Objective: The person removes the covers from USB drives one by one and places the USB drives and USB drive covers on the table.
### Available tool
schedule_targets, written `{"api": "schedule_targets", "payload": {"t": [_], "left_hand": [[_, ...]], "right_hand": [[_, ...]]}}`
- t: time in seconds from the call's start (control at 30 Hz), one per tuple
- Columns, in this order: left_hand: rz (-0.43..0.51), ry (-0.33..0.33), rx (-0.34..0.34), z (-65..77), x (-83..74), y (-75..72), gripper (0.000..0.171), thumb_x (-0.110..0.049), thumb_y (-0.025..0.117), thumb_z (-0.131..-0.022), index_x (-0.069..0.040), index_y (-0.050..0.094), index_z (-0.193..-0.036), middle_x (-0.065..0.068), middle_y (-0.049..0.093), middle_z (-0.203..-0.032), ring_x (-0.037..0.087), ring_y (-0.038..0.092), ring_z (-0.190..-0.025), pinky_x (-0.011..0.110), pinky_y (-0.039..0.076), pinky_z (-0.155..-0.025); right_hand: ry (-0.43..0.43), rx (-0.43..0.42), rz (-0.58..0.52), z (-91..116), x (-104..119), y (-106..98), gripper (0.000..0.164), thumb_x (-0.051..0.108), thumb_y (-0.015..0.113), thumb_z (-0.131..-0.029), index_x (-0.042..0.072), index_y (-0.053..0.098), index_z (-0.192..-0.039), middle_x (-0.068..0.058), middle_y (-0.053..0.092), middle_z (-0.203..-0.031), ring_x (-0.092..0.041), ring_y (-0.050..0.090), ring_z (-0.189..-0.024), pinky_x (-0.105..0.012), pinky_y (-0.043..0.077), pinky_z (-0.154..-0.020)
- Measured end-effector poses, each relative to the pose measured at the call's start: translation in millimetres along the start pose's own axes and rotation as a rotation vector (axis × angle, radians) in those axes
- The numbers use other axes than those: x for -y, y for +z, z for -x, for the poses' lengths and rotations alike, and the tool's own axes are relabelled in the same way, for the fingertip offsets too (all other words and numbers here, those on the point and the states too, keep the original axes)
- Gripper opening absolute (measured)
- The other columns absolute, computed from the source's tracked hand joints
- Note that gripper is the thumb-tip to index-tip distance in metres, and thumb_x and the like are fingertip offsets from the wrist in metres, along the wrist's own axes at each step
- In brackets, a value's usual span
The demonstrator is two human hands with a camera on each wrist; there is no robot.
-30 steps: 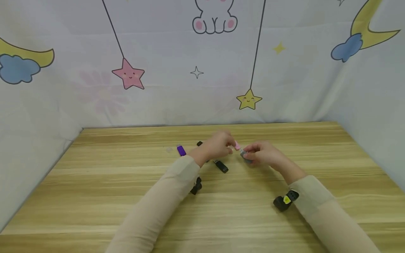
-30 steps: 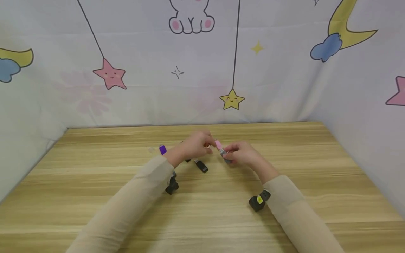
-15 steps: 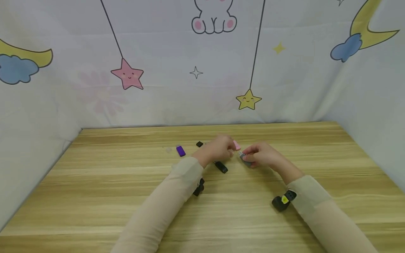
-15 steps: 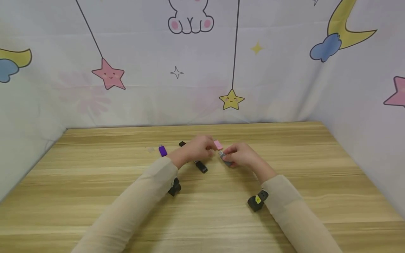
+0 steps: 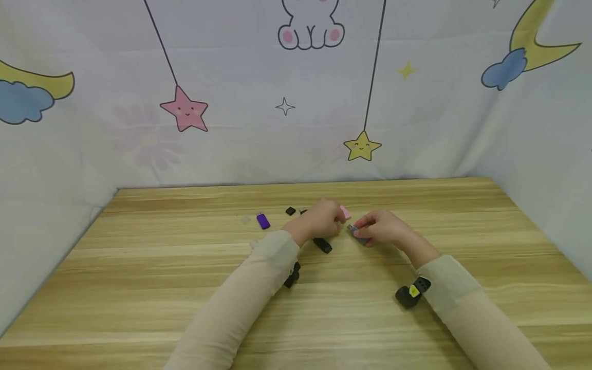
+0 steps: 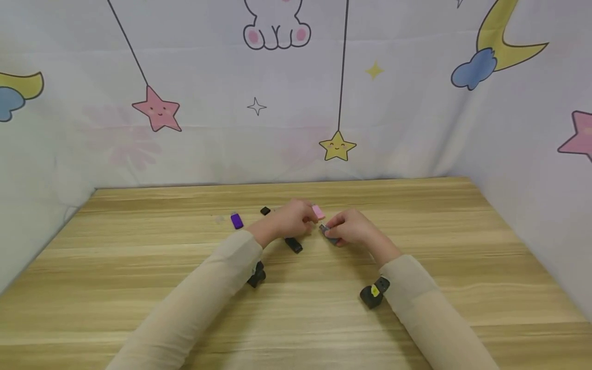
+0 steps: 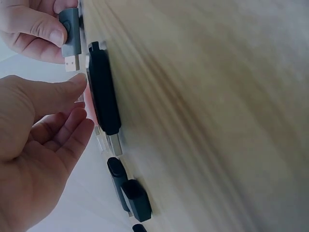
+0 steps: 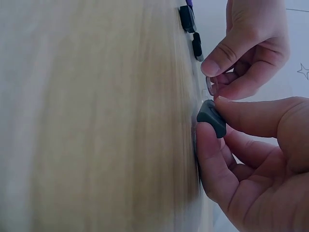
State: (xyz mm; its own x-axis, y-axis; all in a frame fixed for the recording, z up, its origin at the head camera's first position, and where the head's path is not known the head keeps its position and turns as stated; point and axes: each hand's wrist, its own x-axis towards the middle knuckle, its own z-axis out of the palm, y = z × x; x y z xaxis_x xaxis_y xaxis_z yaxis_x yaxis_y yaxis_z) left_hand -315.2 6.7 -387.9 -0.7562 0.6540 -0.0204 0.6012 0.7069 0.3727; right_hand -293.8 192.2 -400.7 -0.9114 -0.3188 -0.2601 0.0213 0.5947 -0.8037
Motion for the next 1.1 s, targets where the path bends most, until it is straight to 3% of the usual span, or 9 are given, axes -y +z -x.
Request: {"api": "schedule_targets", "payload": {"t": [0.1, 0.2, 0.3, 0.43, 0.57, 0.77, 0.97, 1.1], "left_hand": [[0.004, -0.006, 0.004, -0.7, -0.1, 0.9, 0.023, 0.002, 0.062, -0.086, 0.000, 0.073, -0.106, 0.012, 0.068, -0.112, 0.021, 0.062, -0.105, 0.029, 0.049, -0.092], [-0.007, -0.006, 0.011, -1.9, 0.8, 2.5, 0.018, 0.002, 0.062, -0.086, 0.000, 0.075, -0.098, 0.006, 0.066, -0.093, 0.016, 0.057, -0.086, 0.022, 0.045, -0.080], [-0.020, 0.005, 0.010, -4.1, 2.9, 4.0, 0.013, 0.004, 0.062, -0.084, -0.002, 0.073, -0.083, 0.002, 0.050, -0.071, 0.014, 0.043, -0.071, 0.021, 0.034, -0.067], [0.002, 0.016, 0.027, -5.7, 5.1, 4.7, 0.029, 0.007, 0.060, -0.083, -0.008, 0.051, -0.060, -0.002, 0.028, -0.059, 0.012, 0.028, -0.058, 0.022, 0.024, -0.057], [0.032, 0.032, 0.043, -6.5, 6.7, 4.9, 0.044, 0.010, 0.058, -0.082, -0.012, 0.030, -0.056, -0.002, 0.019, -0.057, 0.011, 0.016, -0.054, 0.023, 0.017, -0.054], [0.067, 0.011, 0.064, -6.9, 5.8, 2.7, 0.042, 0.010, 0.057, -0.081, -0.013, 0.033, -0.055, -0.003, 0.019, -0.056, 0.010, 0.016, -0.052, 0.022, 0.017, -0.052], [0.086, -0.033, 0.077, -7.5, 3.9, 0.5, 0.032, 0.010, 0.060, -0.081, -0.011, 0.047, -0.059, -0.003, 0.027, -0.056, 0.011, 0.023, -0.054, 0.022, 0.021, -0.051], [0.077, -0.035, 0.083, -8.1, 4.0, 0.5, 0.032, 0.010, 0.060, -0.080, -0.010, 0.048, -0.059, -0.003, 0.028, -0.056, 0.011, 0.024, -0.054, 0.022, 0.021, -0.050]], "right_hand": [[-0.003, 0.004, 0.005, -0.9, -1.5, -0.8, 0.025, 0.009, 0.065, -0.090, -0.007, 0.065, -0.109, -0.013, 0.065, -0.100, -0.015, 0.061, -0.080, -0.028, 0.055, -0.068], [0.000, 0.002, 0.027, -1.3, -1.2, -0.6, 0.024, 0.009, 0.065, -0.090, -0.007, 0.066, -0.108, -0.012, 0.066, -0.099, -0.014, 0.061, -0.078, -0.028, 0.055, -0.067], [0.013, -0.005, 0.054, -1.6, 0.9, 0.7, 0.025, 0.008, 0.064, -0.090, -0.009, 0.065, -0.109, -0.015, 0.066, -0.100, -0.014, 0.060, -0.076, -0.027, 0.055, -0.067], [0.008, -0.006, 0.074, -1.9, 1.6, 1.6, 0.025, 0.008, 0.065, -0.090, -0.009, 0.066, -0.109, -0.014, 0.066, -0.098, -0.013, 0.060, -0.074, -0.027, 0.055, -0.066], [0.007, -0.009, 0.096, -0.9, 2.8, 2.4, 0.026, 0.009, 0.066, -0.090, -0.009, 0.066, -0.108, -0.014, 0.067, -0.097, -0.012, 0.060, -0.072, -0.027, 0.055, -0.066], [0.012, -0.018, 0.112, -2.4, 2.7, 2.1, 0.026, 0.009, 0.066, -0.089, -0.009, 0.067, -0.107, -0.013, 0.067, -0.096, -0.012, 0.061, -0.072, -0.027, 0.055, -0.065], [0.018, -0.026, 0.117, -3.4, 2.3, 0.9, 0.024, 0.010, 0.066, -0.089, -0.008, 0.066, -0.106, -0.011, 0.066, -0.091, -0.013, 0.059, -0.073, -0.026, 0.054, -0.063], [0.019, -0.026, 0.118, -3.6, 2.5, 0.8, 0.025, 0.010, 0.066, -0.089, -0.008, 0.066, -0.106, -0.010, 0.066, -0.091, -0.013, 0.059, -0.074, -0.026, 0.053, -0.063]]}}
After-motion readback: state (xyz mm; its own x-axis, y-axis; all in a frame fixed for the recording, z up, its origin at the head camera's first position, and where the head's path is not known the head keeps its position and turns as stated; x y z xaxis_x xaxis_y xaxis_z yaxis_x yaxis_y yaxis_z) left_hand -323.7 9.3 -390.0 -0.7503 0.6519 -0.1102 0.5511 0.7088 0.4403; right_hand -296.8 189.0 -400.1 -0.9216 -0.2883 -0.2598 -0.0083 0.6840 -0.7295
